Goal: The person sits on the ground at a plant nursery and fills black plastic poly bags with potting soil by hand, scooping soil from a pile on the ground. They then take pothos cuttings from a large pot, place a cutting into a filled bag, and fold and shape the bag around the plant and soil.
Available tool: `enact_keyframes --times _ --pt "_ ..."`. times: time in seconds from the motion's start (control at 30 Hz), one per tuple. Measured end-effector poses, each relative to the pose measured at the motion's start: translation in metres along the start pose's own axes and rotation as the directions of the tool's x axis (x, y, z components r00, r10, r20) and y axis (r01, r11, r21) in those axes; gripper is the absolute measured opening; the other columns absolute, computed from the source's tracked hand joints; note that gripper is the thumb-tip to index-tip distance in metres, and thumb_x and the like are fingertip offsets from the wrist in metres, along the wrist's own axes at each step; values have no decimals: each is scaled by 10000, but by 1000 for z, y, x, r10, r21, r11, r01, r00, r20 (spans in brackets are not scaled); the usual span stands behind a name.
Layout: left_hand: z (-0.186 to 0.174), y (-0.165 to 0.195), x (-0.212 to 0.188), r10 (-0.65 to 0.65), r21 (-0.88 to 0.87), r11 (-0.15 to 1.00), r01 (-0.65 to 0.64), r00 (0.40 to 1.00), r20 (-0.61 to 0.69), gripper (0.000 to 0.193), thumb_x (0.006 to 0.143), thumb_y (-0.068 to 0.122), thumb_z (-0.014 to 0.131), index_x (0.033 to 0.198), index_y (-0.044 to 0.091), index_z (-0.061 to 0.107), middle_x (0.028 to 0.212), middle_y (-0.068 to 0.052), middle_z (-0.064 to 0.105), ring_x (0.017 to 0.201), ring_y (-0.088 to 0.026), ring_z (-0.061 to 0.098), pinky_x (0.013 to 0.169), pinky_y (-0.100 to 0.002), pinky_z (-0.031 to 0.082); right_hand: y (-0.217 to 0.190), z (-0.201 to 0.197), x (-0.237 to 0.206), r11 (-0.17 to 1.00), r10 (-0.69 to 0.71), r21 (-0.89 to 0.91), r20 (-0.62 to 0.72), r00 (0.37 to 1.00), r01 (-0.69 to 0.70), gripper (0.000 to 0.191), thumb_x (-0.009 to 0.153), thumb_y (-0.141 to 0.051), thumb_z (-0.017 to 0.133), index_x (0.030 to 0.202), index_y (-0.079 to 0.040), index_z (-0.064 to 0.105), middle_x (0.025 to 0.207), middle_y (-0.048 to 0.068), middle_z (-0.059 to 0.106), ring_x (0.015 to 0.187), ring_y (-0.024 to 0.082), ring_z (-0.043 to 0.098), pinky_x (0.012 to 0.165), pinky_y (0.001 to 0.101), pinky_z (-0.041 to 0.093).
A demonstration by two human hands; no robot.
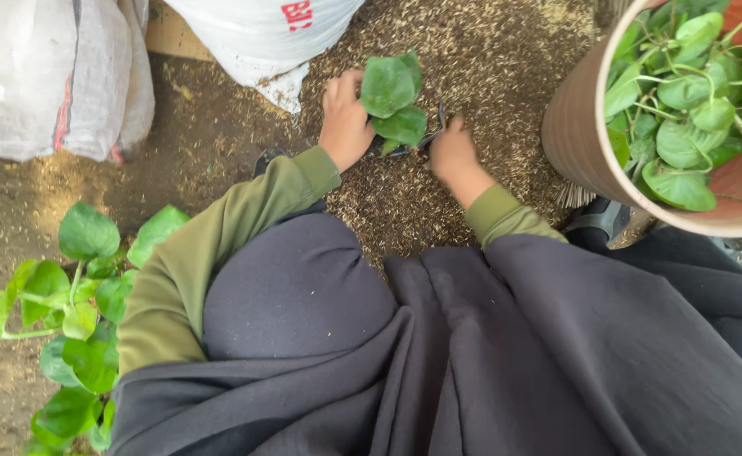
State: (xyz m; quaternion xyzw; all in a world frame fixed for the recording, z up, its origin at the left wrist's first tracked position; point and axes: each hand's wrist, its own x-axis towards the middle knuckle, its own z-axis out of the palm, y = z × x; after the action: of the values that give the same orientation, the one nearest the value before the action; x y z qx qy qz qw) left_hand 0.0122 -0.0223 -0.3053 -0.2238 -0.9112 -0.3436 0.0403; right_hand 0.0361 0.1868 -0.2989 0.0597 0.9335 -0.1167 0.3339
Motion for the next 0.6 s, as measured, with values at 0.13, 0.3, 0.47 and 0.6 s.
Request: enact_keyframes --times 0.13,0.3,0.47,0.6 --pt "-2 0 0 14 84 996 -20 998 68 398 847 90 794 1233 112 698 1256 -106 552 1162 -320 456 980 -452 364 1 30 8 990 -106 -107 -182 977 88 319 985 -131 704 1272 -3 657 1235 255 656 1024 384 697 848 449 598" --pt "-2 -1 4 57 28 998 -60 995 78 643 845 102 746 1418 31 462 1141 -120 624 1136 -297 553 1037 -481 352 36 -25 32 956 -290 -20 -208 934 293 293 747 -163 864 1004 -55 774 985 175 751 872 302 705 820 434 570" --pt "-2 3 -4 154 -149 980 -130 974 167 751 972 146 712 1558 -17 271 1264 -210 637 1165 -375 619 1040 -494 453 41 -86 30 730 -48 638 -311 949 246 223 918 -136 788 1124 -81 723 1018 52 748 878 172 747 780 311 638" --pt "-6 7 -10 326 -179 938 -297 931 165 684 1003 121 665 1582 63 305 1447 -192 589 1202 -362 664 1046 -457 535 16 -120 32 419 -263 742 -453 852 524 231 941 -107 784 1152 -73 698 1014 21 756 924 152 751 794 295 653"
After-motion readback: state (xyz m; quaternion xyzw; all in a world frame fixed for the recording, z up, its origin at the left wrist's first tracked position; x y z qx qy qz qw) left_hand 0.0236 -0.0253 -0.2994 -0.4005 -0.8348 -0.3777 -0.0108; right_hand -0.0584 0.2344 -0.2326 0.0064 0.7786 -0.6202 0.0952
